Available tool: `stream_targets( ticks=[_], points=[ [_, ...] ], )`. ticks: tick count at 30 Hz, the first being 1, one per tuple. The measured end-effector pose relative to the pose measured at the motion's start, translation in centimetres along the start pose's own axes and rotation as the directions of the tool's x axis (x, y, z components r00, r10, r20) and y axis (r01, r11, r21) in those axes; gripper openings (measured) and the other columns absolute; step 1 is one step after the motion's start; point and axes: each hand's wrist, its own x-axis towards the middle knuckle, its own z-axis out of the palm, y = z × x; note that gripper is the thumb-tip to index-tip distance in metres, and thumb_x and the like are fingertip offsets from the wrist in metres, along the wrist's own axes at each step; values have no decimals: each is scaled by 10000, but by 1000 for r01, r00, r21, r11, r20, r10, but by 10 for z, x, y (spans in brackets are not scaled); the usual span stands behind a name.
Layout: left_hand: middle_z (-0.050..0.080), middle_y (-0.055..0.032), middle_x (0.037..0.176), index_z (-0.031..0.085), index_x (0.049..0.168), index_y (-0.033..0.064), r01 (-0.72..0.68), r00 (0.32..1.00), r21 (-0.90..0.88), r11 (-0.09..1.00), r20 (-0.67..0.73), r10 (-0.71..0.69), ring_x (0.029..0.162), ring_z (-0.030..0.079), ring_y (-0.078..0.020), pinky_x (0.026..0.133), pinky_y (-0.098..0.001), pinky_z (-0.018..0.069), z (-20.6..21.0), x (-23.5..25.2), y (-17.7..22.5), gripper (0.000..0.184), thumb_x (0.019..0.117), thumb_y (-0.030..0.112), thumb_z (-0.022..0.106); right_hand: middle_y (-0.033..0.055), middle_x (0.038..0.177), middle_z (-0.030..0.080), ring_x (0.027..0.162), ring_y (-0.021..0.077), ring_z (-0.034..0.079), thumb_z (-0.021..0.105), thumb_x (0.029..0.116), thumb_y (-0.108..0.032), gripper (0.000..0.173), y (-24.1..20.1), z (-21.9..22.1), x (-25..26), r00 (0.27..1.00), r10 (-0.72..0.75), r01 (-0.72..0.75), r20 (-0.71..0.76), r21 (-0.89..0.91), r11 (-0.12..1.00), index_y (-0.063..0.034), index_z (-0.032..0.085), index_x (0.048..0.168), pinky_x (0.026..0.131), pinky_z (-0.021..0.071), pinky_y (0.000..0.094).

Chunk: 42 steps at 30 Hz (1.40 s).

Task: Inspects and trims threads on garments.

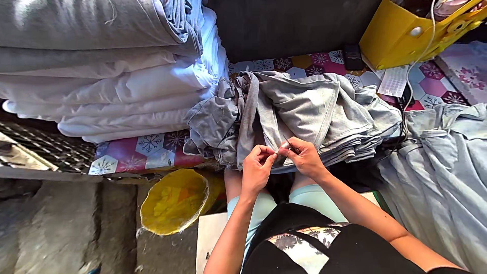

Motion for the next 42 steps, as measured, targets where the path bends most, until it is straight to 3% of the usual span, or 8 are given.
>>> stream_targets(
  ticks=[5,12,18,25,27,30,35,42],
  points=[
    [745,18,914,751,995,46,-58,998,43,997,18,57,800,679,-3,770,-199,571,-1,-2,-1,92,907,19,739,-9,837,612,676,-7,525,693,941,-68,59,2,-9,6,994,-47,53,99,-53,997,-22,678,906,621,457,155],
    [724,34,849,788,900,78,-71,997,96,993,-29,74,743,639,16,700,-182,537,4,-3,-7,69,850,31,799,128,849,618,699,211,615,741,875,-47,126,-7,0,4,965,-230,263,130,-390,882,35,647,885,613,538,375],
    [685,30,821,772,920,59,-81,995,136,987,-46,88,694,591,15,651,-169,497,9,-5,-17,69,855,44,789,99,829,588,678,144,558,676,972,-105,158,-3,11,-1,997,-45,61,61,-278,959,30,631,904,617,484,297],
    [725,11,952,741,1011,59,-125,992,161,979,-9,128,832,655,-5,784,-210,545,9,-4,-15,71,960,86,699,-25,690,541,499,21,404,550,1068,-239,177,2,6,-1,962,270,-273,40,157,949,-96,603,978,471,353,185],
    [714,0,936,719,1021,59,-138,989,209,968,-19,145,822,660,-21,774,-223,550,8,-4,-13,76,986,107,670,-29,715,545,486,17,362,432,1108,-305,268,6,-9,1,974,216,-222,67,109,969,-108,591,1021,452,311,173],
    [688,-6,883,687,1045,57,-161,984,250,955,-34,175,754,632,-23,711,-213,529,7,-3,-11,90,1009,126,641,-20,728,524,548,43,450,312,1115,-335,393,13,-33,4,989,24,1,145,-169,986,-60,593,1107,501,397,209],
    [663,7,831,675,1050,63,-209,975,281,937,-11,221,667,586,-6,634,-179,495,5,0,-10,101,1027,142,617,67,812,677,661,184,641,631,986,-389,360,5,-49,-2,943,-215,321,255,-517,793,-42,720,1014,564,527,403],
    [595,25,719,653,1044,67,-195,977,313,929,-16,211,550,493,-4,537,-174,428,5,0,-6,111,1038,163,599,48,661,595,520,205,577,679,929,-433,378,-1,-43,0,884,-367,464,289,-636,617,-68,704,832,424,407,388]
  ],
)
